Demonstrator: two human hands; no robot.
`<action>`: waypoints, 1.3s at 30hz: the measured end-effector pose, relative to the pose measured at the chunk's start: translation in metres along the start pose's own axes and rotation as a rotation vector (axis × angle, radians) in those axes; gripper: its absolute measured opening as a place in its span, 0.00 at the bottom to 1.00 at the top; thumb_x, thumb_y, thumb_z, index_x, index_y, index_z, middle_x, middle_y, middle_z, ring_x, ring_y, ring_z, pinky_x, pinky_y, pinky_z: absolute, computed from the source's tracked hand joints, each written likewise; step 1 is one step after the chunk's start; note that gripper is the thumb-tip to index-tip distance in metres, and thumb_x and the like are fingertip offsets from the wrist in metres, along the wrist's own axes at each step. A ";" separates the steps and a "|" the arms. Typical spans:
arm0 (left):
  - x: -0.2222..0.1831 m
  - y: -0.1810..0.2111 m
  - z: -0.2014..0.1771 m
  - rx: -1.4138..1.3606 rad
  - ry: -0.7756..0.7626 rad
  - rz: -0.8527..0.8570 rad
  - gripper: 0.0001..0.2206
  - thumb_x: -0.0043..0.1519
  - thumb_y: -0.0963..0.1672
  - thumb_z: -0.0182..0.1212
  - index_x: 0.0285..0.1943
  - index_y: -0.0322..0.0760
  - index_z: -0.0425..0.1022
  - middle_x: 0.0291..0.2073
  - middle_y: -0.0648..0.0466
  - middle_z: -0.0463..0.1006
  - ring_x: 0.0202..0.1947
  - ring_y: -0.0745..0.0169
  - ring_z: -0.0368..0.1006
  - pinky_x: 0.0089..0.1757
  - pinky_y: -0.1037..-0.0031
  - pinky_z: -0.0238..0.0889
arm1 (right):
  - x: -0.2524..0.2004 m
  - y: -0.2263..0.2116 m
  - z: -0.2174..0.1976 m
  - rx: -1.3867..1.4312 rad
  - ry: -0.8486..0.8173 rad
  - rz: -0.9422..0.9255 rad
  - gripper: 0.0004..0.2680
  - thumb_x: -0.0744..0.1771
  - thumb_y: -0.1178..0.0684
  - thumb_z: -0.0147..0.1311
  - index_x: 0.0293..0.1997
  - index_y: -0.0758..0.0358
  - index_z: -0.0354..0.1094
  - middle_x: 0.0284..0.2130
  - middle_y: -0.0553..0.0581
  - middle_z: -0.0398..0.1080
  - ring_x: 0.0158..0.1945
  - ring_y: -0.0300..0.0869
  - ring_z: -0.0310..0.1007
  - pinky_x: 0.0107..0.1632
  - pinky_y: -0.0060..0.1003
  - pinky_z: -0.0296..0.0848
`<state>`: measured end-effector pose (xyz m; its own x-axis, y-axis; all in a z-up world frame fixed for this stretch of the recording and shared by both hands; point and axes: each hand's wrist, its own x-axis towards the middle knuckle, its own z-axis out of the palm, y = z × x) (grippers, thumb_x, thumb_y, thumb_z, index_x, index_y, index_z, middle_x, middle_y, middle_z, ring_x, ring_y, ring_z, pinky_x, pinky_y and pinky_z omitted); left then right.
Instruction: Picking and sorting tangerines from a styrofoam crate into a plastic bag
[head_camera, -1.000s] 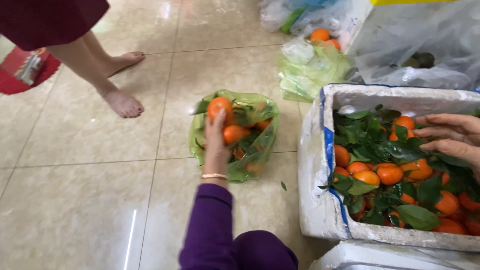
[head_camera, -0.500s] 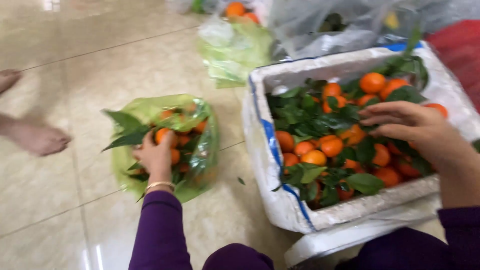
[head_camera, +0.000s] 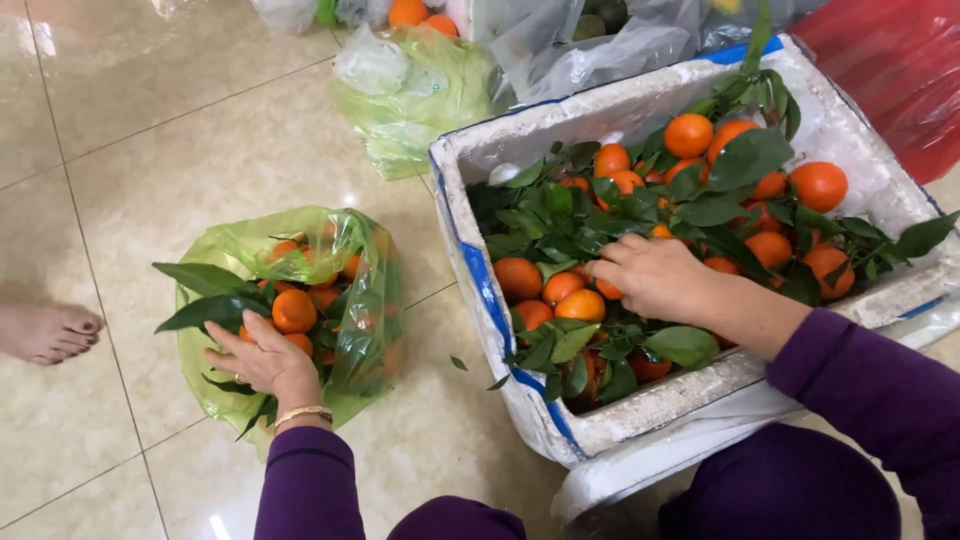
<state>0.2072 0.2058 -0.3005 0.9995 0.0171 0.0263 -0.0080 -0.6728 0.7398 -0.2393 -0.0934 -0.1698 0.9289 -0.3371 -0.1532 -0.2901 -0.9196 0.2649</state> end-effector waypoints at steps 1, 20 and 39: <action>0.000 -0.003 0.002 -0.009 -0.004 0.006 0.28 0.77 0.61 0.39 0.83 0.59 0.44 0.75 0.40 0.43 0.67 0.21 0.60 0.57 0.33 0.62 | -0.005 0.006 -0.008 0.041 -0.033 0.025 0.26 0.56 0.43 0.69 0.59 0.41 0.64 0.52 0.47 0.70 0.58 0.44 0.68 0.52 0.42 0.77; -0.102 0.129 -0.115 -0.642 -0.197 0.305 0.28 0.80 0.42 0.43 0.81 0.44 0.27 0.78 0.28 0.26 0.84 0.27 0.39 0.74 0.50 0.44 | -0.077 0.061 -0.101 0.441 0.293 0.263 0.05 0.65 0.57 0.57 0.42 0.62 0.75 0.38 0.55 0.78 0.36 0.40 0.76 0.36 0.30 0.75; -0.219 0.213 -0.117 -0.874 -0.456 0.172 0.32 0.69 0.44 0.47 0.80 0.48 0.35 0.78 0.39 0.36 0.73 0.39 0.52 0.59 0.58 0.58 | -0.007 0.030 -0.013 0.224 -0.186 0.456 0.25 0.56 0.42 0.69 0.57 0.49 0.68 0.47 0.67 0.70 0.52 0.62 0.67 0.46 0.58 0.74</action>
<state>-0.0165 0.1454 -0.0701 0.8972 -0.4381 0.0549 0.0096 0.1436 0.9896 -0.2516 -0.1157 -0.1485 0.6463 -0.7238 -0.2417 -0.7155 -0.6849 0.1377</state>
